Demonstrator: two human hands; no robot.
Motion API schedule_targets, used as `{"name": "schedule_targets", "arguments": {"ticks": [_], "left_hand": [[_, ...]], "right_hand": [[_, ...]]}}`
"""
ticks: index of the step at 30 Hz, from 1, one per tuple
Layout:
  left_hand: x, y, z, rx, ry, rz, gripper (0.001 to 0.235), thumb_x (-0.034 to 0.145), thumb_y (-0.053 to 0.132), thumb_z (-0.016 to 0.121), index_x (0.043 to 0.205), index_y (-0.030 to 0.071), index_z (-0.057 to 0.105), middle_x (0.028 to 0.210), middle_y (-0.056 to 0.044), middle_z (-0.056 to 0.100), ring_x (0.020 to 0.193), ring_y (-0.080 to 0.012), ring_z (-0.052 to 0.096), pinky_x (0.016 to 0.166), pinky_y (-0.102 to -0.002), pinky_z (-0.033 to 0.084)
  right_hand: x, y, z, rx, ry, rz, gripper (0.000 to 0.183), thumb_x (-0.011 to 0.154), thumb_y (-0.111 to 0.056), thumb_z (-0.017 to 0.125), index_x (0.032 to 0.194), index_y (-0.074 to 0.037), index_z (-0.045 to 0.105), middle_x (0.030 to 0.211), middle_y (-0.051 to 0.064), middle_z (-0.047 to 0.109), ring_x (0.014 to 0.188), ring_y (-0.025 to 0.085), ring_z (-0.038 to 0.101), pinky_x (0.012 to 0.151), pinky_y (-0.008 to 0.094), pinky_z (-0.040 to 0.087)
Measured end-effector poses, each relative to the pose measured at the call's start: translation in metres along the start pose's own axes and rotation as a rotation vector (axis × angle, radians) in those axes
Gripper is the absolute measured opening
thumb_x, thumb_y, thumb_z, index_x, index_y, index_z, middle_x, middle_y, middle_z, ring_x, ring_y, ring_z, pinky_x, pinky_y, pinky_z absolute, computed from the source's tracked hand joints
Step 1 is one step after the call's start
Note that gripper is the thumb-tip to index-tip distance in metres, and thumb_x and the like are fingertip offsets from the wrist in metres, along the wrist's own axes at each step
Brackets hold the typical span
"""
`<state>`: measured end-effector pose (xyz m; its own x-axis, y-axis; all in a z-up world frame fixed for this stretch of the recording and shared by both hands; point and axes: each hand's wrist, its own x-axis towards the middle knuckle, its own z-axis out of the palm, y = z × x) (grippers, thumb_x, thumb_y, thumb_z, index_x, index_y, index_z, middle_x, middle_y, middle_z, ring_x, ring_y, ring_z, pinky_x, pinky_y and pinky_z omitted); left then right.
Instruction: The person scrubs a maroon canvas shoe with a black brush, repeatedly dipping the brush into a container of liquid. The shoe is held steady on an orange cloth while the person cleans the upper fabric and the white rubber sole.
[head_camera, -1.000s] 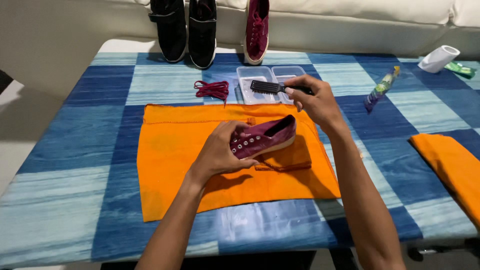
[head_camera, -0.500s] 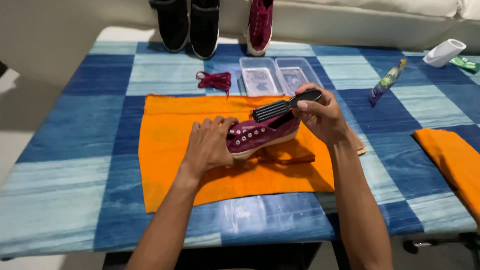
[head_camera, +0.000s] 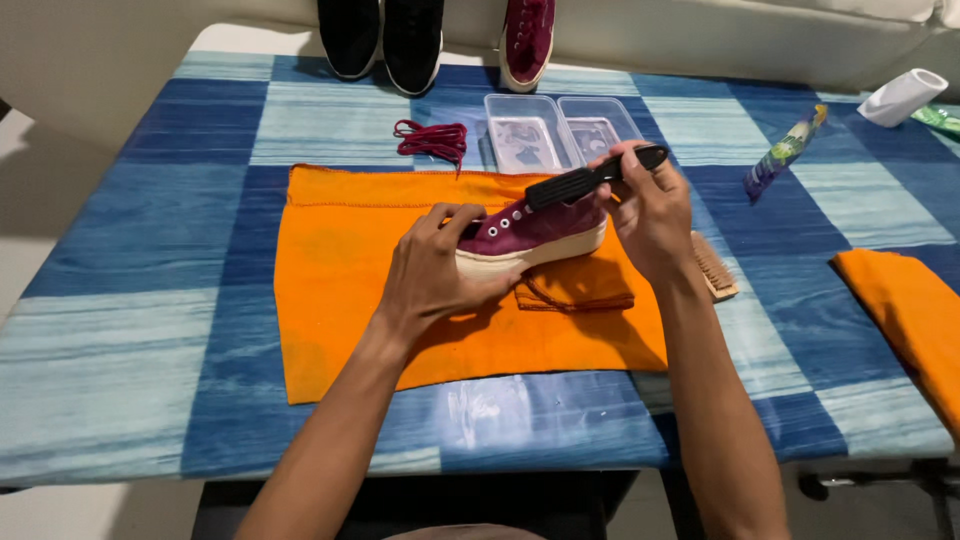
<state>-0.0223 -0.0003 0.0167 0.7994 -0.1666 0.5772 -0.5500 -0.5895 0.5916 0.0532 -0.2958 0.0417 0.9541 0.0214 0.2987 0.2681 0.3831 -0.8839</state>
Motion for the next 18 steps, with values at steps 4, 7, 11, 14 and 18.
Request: {"name": "schedule_targets", "arguments": {"ticks": [4, 7, 11, 14, 18], "left_hand": [[-0.003, 0.001, 0.008, 0.018, 0.054, 0.026, 0.077, 0.071, 0.058, 0.098, 0.126, 0.008, 0.075, 0.114, -0.022, 0.075, 0.1, -0.052, 0.081, 0.085, -0.064, 0.069], [-0.003, 0.001, 0.012, 0.064, 0.068, 0.05, 0.073, 0.075, 0.061, 0.097, 0.122, 0.01, 0.076, 0.113, -0.018, 0.073, 0.099, -0.0499, 0.082, 0.083, -0.061, 0.069], [-0.004, -0.005, 0.015, 0.06, 0.076, 0.03, 0.073, 0.07, 0.063, 0.1, 0.12, 0.013, 0.078, 0.11, -0.014, 0.072, 0.096, -0.0472, 0.082, 0.084, -0.06, 0.07], [-0.004, -0.005, 0.018, 0.045, 0.079, 0.029, 0.074, 0.069, 0.063, 0.1, 0.119, 0.014, 0.079, 0.109, -0.014, 0.071, 0.096, -0.0464, 0.082, 0.085, -0.06, 0.07], [-0.007, -0.008, 0.025, 0.11, 0.087, 0.044, 0.073, 0.068, 0.065, 0.099, 0.12, 0.017, 0.079, 0.109, -0.009, 0.068, 0.098, -0.0434, 0.081, 0.087, -0.057, 0.069]], "right_hand": [[0.001, 0.016, 0.001, -0.035, 0.049, -0.004, 0.018, 0.118, -0.022, 0.071, 0.127, -0.006, 0.071, 0.107, 0.015, 0.083, 0.076, 0.013, 0.081, 0.071, 0.019, 0.071], [-0.004, 0.023, 0.01, -0.161, 0.023, -0.007, 0.017, 0.115, -0.02, 0.075, 0.124, -0.005, 0.074, 0.096, 0.014, 0.079, 0.068, 0.014, 0.078, 0.061, 0.016, 0.065], [0.012, 0.017, -0.018, -0.162, 0.075, -0.041, 0.021, 0.116, -0.022, 0.074, 0.13, -0.006, 0.071, 0.107, 0.017, 0.081, 0.071, 0.013, 0.079, 0.063, 0.018, 0.067], [0.013, 0.016, -0.033, -0.153, 0.101, -0.066, 0.025, 0.118, -0.022, 0.072, 0.135, -0.004, 0.068, 0.111, 0.019, 0.082, 0.071, 0.012, 0.078, 0.064, 0.018, 0.067], [0.007, 0.043, -0.023, -0.181, 0.035, -0.044, 0.027, 0.114, -0.021, 0.076, 0.134, -0.005, 0.067, 0.107, 0.021, 0.082, 0.066, 0.013, 0.078, 0.057, 0.018, 0.065]]}}
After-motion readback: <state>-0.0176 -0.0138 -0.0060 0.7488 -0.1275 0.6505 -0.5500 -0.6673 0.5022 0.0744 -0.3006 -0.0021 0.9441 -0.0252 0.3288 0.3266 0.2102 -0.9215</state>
